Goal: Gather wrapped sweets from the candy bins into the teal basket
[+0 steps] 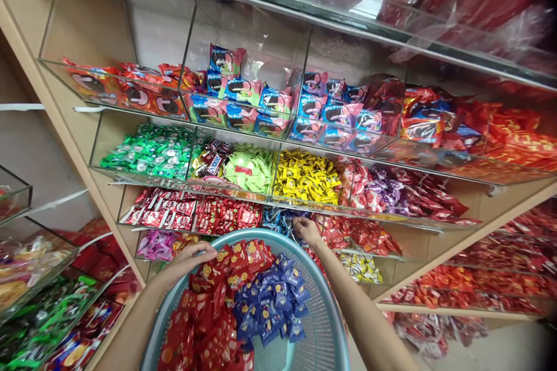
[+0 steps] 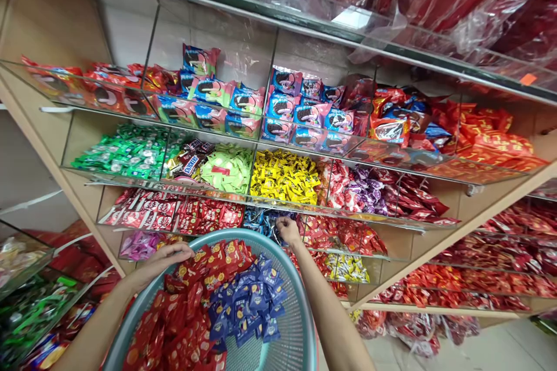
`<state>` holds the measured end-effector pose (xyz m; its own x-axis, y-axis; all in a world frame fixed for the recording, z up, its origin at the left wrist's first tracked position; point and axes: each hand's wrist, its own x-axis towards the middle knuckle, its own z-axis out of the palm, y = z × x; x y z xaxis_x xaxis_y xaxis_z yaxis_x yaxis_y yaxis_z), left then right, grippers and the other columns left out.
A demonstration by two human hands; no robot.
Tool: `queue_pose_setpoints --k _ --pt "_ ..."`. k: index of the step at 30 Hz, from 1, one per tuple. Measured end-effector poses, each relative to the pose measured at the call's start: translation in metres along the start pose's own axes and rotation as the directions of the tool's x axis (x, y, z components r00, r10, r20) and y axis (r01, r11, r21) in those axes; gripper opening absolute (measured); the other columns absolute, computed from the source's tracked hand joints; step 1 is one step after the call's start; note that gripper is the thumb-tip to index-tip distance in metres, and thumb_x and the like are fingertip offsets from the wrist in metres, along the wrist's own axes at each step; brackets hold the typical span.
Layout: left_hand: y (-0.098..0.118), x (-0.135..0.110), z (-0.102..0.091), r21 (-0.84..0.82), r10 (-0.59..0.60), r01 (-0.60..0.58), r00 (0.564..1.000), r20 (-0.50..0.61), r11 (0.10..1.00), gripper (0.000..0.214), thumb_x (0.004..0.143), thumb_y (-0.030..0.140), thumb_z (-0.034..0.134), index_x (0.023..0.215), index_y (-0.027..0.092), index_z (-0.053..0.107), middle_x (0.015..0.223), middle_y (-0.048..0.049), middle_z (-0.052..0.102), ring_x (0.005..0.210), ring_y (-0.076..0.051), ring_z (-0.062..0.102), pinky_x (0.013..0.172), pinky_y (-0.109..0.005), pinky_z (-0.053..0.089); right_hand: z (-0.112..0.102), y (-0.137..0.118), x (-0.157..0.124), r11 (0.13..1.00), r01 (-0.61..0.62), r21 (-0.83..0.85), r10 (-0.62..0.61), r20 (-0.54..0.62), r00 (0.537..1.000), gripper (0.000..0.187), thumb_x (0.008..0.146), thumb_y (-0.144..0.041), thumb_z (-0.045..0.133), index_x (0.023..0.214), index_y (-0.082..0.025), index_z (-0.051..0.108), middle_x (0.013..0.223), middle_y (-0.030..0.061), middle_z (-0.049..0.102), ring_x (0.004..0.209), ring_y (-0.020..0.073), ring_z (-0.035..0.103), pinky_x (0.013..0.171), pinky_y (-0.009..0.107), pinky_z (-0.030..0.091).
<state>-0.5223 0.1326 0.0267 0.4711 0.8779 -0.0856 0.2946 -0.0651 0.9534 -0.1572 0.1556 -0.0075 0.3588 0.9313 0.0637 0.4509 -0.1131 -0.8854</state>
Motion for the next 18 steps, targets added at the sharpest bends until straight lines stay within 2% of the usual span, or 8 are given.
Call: queue_pose_setpoints --k 3,8,13,18 --pt "0.006 -0.002 0.000 0.017 0.000 0.000 1.000 -0.003 1.000 0.031 0.067 0.047 0.051 0.076 0.019 0.061 0.083 -0.0002 0.058 0.088 -0.020 0.050 0.080 -0.027 0.035 0.001 0.004 -0.003 0.999 -0.006 0.038 0.004 0.037 0.999 0.037 0.065 -0.038 0.048 0.090 -0.012 0.057 0.069 0.0043 0.060 0.053 0.0102 0.051 0.046 0.020 0.039" --pt "0.011 -0.005 0.001 0.022 0.001 -0.001 1.000 0.000 1.000 0.030 0.068 0.046 0.051 0.074 0.019 0.060 0.084 0.0001 0.058 0.088 -0.019 0.051 0.079 -0.026 0.035 0.002 0.007 -0.004 0.999 0.026 0.027 -0.028 0.075 0.997 0.040 0.062 -0.047 0.049 0.078 -0.012 0.061 0.059 -0.0007 0.056 0.049 0.0080 0.044 0.045 0.018 0.035" --pt "0.009 -0.004 0.002 0.021 0.009 -0.009 1.000 -0.015 1.000 0.031 0.067 0.048 0.051 0.074 0.019 0.061 0.084 -0.0002 0.059 0.088 -0.019 0.050 0.079 -0.025 0.035 -0.001 0.010 0.007 0.997 0.042 -0.071 -0.043 -0.011 0.999 0.037 0.063 -0.047 0.048 0.063 -0.013 0.060 0.056 0.0001 0.056 0.052 0.0105 0.048 0.050 0.020 0.037" --pt "0.009 -0.005 0.001 -0.002 -0.022 0.022 1.000 -0.010 1.000 0.028 0.067 0.046 0.052 0.075 0.020 0.060 0.084 0.0006 0.059 0.087 -0.019 0.051 0.077 -0.025 0.035 0.000 0.010 0.022 0.985 0.030 -0.172 -0.050 -0.112 0.992 0.027 0.063 -0.041 0.051 0.059 -0.015 0.058 0.056 0.0030 0.059 0.053 0.0125 0.051 0.052 0.021 0.037"
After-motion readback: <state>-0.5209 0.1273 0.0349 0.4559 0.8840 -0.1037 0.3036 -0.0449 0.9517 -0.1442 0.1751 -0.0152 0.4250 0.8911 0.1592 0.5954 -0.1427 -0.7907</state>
